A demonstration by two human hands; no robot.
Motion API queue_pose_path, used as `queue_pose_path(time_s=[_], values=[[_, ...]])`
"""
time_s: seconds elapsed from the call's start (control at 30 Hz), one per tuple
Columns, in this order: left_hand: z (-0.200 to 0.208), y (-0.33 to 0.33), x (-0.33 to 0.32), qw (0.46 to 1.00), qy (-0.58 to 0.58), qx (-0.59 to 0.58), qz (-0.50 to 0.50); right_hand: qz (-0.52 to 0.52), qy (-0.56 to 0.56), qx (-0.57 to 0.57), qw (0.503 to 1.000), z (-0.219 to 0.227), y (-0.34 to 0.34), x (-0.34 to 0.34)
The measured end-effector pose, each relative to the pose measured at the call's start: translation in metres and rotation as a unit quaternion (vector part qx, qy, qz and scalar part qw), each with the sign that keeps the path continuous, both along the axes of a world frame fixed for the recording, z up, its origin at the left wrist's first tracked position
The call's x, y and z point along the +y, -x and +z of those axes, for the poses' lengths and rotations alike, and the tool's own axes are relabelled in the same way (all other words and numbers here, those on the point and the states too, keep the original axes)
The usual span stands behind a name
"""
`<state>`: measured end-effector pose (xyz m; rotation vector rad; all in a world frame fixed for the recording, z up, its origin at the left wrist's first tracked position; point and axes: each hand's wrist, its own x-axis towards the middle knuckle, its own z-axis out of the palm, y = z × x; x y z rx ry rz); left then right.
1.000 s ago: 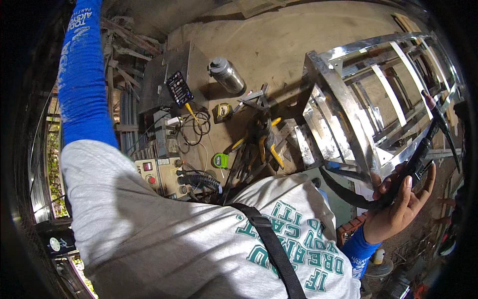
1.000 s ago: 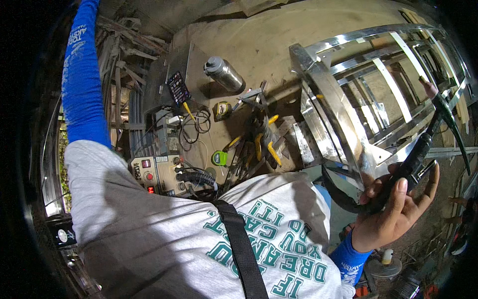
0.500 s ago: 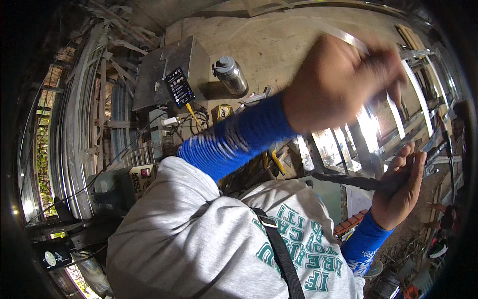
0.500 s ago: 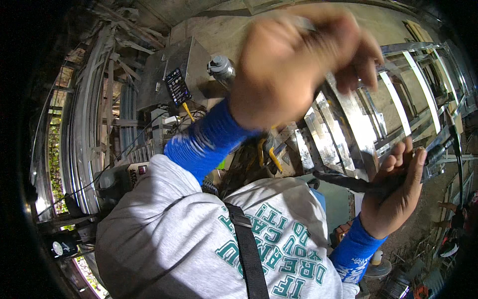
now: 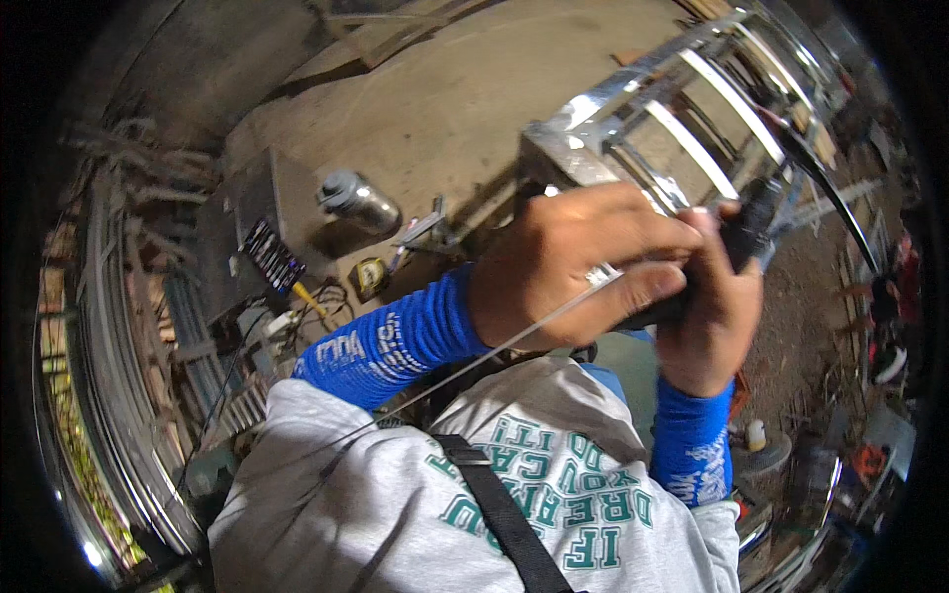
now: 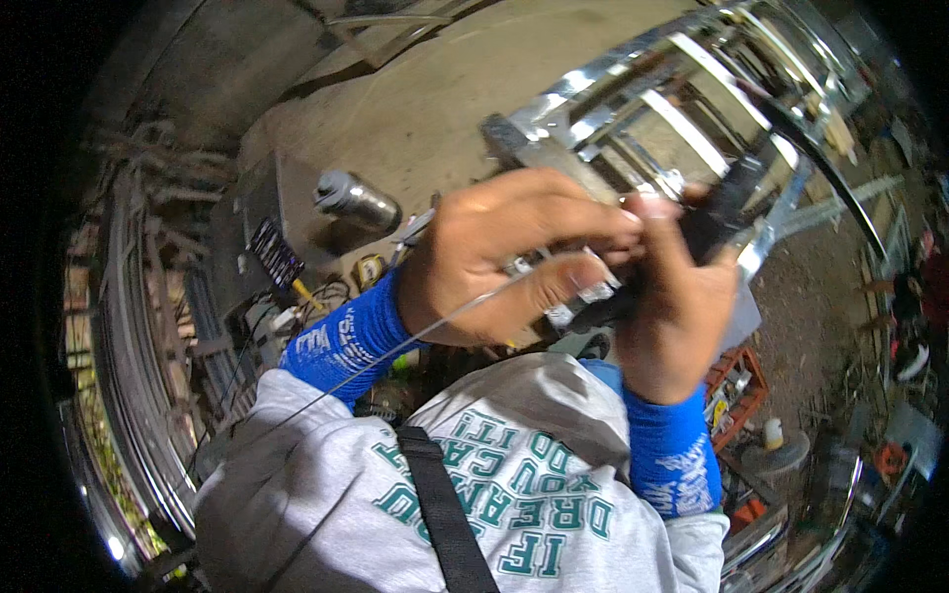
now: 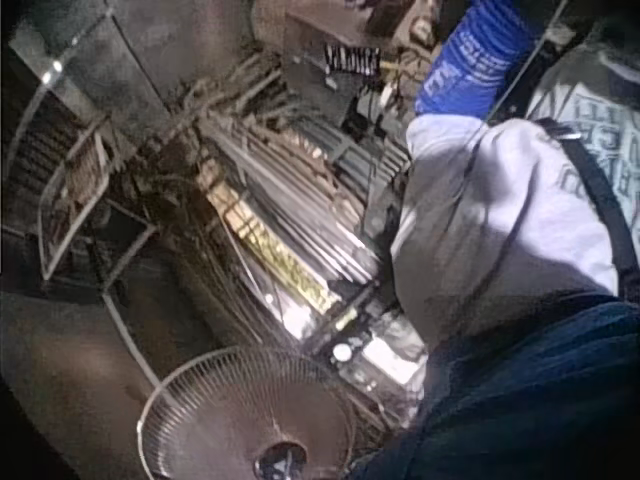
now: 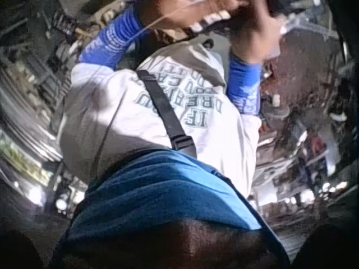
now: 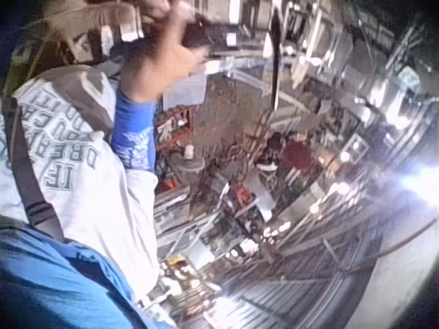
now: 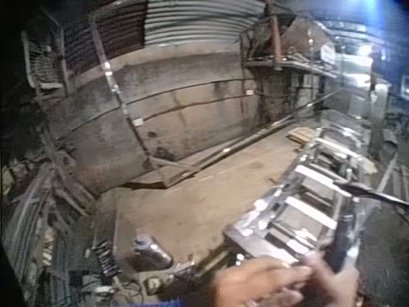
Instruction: The person welds a metal frame using a TIG torch and filler rod. They adjust the welding machine settings, position the frame, and apply welds to multiple joints while feeding filler material.
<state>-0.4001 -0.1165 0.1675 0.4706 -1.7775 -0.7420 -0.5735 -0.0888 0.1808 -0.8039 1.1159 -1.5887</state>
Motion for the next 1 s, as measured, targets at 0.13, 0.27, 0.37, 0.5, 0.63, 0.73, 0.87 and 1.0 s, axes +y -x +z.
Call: queue_pose_path(time_s=[0.13, 0.27, 0.37, 0.5, 0.63, 0.73, 0.87, 1.0], values=[[0.005, -0.011, -0.006, 0.997, -0.024, -0.071, 0.012, 0.064, -0.038, 0.04, 0.996, 0.004, 0.007, 0.003], [0.013, -0.039, -0.001, 0.983, -0.146, -0.099, 0.059, 0.043, -0.071, 0.092, 0.992, 0.009, 0.029, 0.015], [0.016, -0.06, -0.008, 0.97, -0.199, -0.113, 0.079, 0.065, -0.075, 0.208, 0.973, 0.01, 0.032, 0.026], [0.013, -0.066, -0.017, 0.971, -0.204, -0.099, 0.077, 0.018, 0.07, 0.335, 0.939, 0.002, 0.028, 0.013], [0.0, -0.061, -0.02, 0.975, -0.132, -0.134, 0.115, 0.011, 0.06, 0.47, 0.88, 0.01, 0.031, 0.003], [0.001, -0.056, -0.021, 0.969, -0.153, -0.156, 0.114, 0.008, 0.098, 0.46, 0.883, 0.005, 0.031, -0.011], [0.008, -0.047, -0.023, 0.968, -0.112, -0.2, 0.105, 0.032, 0.06, 0.472, 0.879, 0.014, 0.038, -0.03], [0.012, -0.043, -0.021, 0.969, -0.104, -0.203, 0.096, 0.043, 0.091, 0.547, 0.831, 0.03, 0.038, -0.043]])
